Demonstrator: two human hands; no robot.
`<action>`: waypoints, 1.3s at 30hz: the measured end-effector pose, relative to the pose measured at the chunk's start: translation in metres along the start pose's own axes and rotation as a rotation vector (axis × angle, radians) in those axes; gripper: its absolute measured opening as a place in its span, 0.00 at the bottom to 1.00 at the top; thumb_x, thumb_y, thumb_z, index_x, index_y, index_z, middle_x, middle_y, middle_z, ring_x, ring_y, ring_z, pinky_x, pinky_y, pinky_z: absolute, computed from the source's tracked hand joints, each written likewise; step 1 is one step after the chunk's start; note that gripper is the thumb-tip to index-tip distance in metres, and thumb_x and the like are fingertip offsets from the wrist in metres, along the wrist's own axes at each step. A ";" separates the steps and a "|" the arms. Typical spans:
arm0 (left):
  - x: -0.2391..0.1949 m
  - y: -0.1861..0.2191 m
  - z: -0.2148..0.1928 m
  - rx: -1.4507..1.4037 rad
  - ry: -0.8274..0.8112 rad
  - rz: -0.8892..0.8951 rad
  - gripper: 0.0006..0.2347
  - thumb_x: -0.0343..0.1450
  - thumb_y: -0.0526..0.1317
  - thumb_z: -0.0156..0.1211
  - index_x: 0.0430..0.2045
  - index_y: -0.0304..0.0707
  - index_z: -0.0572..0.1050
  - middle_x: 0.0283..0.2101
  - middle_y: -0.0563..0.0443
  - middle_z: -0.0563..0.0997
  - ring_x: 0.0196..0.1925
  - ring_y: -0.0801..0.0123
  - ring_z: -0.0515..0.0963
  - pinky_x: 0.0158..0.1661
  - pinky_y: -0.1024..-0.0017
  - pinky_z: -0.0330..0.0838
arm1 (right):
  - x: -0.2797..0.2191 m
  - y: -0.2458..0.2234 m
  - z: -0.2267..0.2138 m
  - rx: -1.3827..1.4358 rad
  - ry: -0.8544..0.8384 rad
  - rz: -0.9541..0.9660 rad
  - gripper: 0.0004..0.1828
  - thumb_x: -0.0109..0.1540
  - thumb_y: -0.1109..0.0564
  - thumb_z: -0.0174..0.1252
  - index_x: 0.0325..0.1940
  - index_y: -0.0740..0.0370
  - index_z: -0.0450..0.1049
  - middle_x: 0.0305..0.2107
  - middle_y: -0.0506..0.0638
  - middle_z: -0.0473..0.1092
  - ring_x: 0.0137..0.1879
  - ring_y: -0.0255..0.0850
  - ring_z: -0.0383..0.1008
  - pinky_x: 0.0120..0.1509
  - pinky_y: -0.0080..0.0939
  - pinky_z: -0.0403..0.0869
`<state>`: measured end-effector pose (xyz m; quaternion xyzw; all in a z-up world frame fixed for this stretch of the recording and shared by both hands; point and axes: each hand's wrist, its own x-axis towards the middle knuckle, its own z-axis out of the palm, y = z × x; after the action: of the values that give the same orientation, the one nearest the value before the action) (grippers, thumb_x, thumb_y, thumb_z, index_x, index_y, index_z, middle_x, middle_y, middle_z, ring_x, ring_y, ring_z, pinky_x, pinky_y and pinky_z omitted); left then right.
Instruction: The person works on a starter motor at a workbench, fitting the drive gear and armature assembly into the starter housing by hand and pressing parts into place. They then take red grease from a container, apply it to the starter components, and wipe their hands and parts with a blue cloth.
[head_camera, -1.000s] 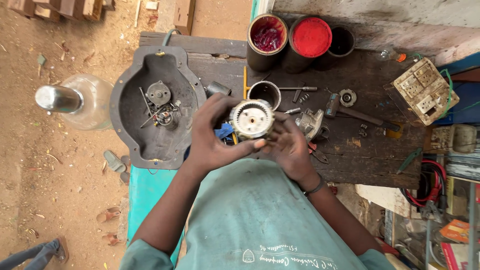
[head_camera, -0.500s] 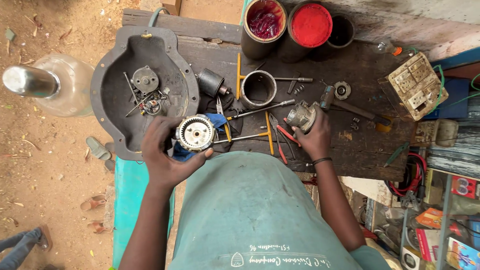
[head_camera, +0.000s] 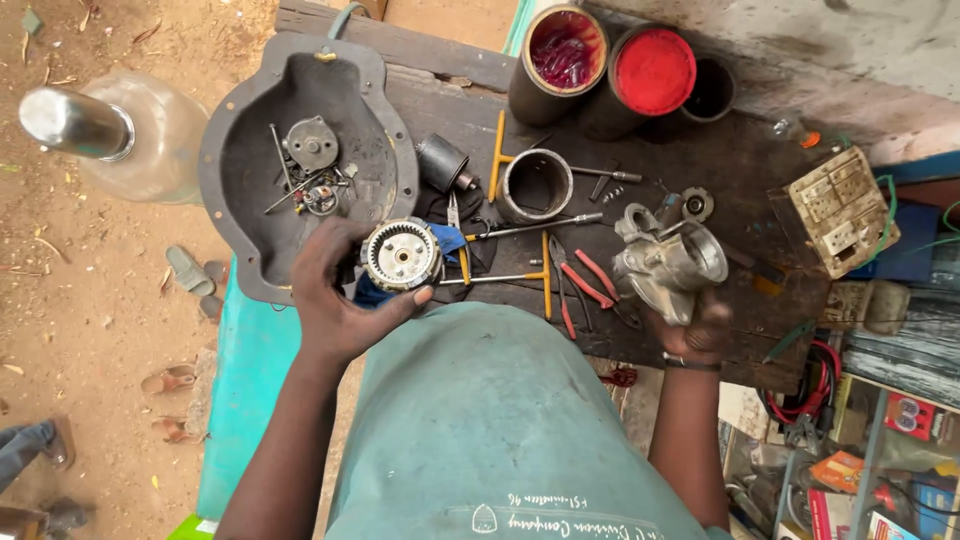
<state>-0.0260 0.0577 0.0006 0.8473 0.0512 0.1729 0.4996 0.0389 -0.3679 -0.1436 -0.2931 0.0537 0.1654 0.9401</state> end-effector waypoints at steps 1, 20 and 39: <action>0.000 -0.002 0.000 0.004 -0.003 -0.002 0.24 0.54 0.45 0.80 0.35 0.28 0.77 0.33 0.49 0.75 0.35 0.67 0.75 0.35 0.71 0.67 | 0.006 0.006 0.010 0.004 0.003 0.002 0.46 0.50 0.59 0.73 0.70 0.67 0.65 0.61 0.63 0.68 0.67 0.58 0.71 0.74 0.59 0.71; -0.011 -0.010 -0.018 0.038 0.102 -0.029 0.26 0.54 0.46 0.80 0.39 0.29 0.78 0.38 0.50 0.77 0.37 0.70 0.77 0.37 0.74 0.70 | 0.168 0.059 0.014 -1.626 -0.459 -0.357 0.49 0.44 0.47 0.80 0.66 0.61 0.71 0.74 0.60 0.56 0.83 0.54 0.49 0.86 0.56 0.45; 0.011 0.005 0.016 0.041 -0.108 0.047 0.26 0.53 0.49 0.79 0.38 0.32 0.79 0.37 0.47 0.80 0.40 0.62 0.81 0.43 0.67 0.74 | 0.150 0.053 0.069 -1.476 -0.353 -0.099 0.59 0.43 0.50 0.78 0.75 0.58 0.60 0.71 0.57 0.58 0.78 0.49 0.55 0.80 0.49 0.54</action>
<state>-0.0110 0.0442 0.0005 0.8664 0.0079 0.1374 0.4800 0.1617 -0.2460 -0.1445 -0.8171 -0.2352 0.1606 0.5012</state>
